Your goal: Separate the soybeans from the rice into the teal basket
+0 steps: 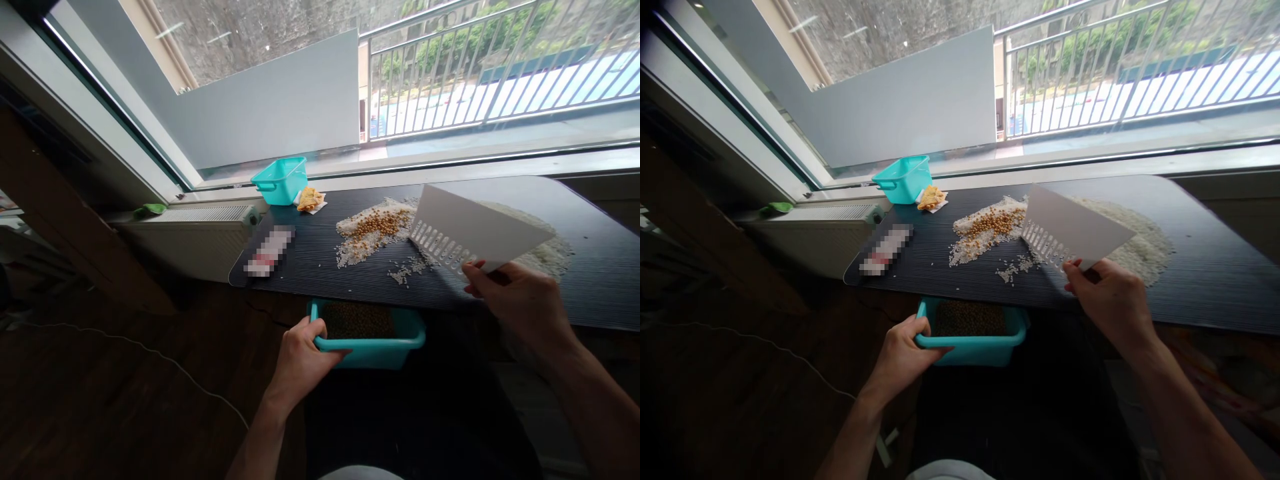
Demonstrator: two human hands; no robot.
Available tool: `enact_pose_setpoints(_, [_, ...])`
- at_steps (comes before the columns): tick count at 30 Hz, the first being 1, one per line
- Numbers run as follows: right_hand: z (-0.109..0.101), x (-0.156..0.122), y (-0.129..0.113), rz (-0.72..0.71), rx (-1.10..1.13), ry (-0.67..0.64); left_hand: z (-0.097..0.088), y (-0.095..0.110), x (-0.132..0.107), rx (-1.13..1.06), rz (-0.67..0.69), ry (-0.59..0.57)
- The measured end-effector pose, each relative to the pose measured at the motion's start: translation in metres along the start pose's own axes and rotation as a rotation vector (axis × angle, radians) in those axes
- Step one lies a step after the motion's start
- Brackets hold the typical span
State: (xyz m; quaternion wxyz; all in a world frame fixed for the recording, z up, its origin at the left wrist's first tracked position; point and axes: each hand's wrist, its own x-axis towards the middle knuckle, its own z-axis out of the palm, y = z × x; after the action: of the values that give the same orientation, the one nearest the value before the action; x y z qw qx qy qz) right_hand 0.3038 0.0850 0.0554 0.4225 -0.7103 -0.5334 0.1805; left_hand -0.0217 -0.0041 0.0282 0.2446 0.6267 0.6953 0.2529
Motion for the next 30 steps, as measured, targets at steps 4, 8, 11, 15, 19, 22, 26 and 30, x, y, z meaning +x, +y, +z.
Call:
enact_pose_setpoints(4, [0.007, 0.01, -0.002, -0.078, -0.023, -0.022, 0.001, 0.005, 0.001, -0.016, -0.002, -0.017])
enact_pose_setpoints(8, [0.017, 0.021, -0.007, -0.176, -0.08, -0.055, 0.002, 0.007, 0.002, -0.019, -0.006, -0.025])
enact_pose_setpoints(11, [0.022, 0.022, -0.011, -0.204, -0.079, -0.087, 0.002, 0.007, 0.003, -0.017, 0.0, -0.021])
enact_pose_setpoints(15, [0.028, 0.011, -0.011, -0.236, -0.043, -0.136, 0.003, 0.008, 0.004, -0.029, -0.006, -0.021])
enact_pose_setpoints(19, [0.03, -0.003, -0.007, -0.261, -0.013, -0.179, 0.003, 0.008, 0.003, -0.038, -0.01, -0.023])
enact_pose_setpoints(22, [0.027, -0.008, -0.004, -0.287, 0.028, -0.21, 0.002, 0.008, 0.003, -0.047, -0.009, -0.029])
enact_pose_setpoints(26, [0.024, -0.004, -0.006, -0.296, 0.072, -0.196, 0.002, 0.01, 0.003, -0.056, -0.019, -0.043])
enact_pose_setpoints(30, [0.029, 0.0, -0.015, -0.316, 0.055, -0.188, 0.002, 0.012, 0.004, -0.052, -0.03, -0.047])
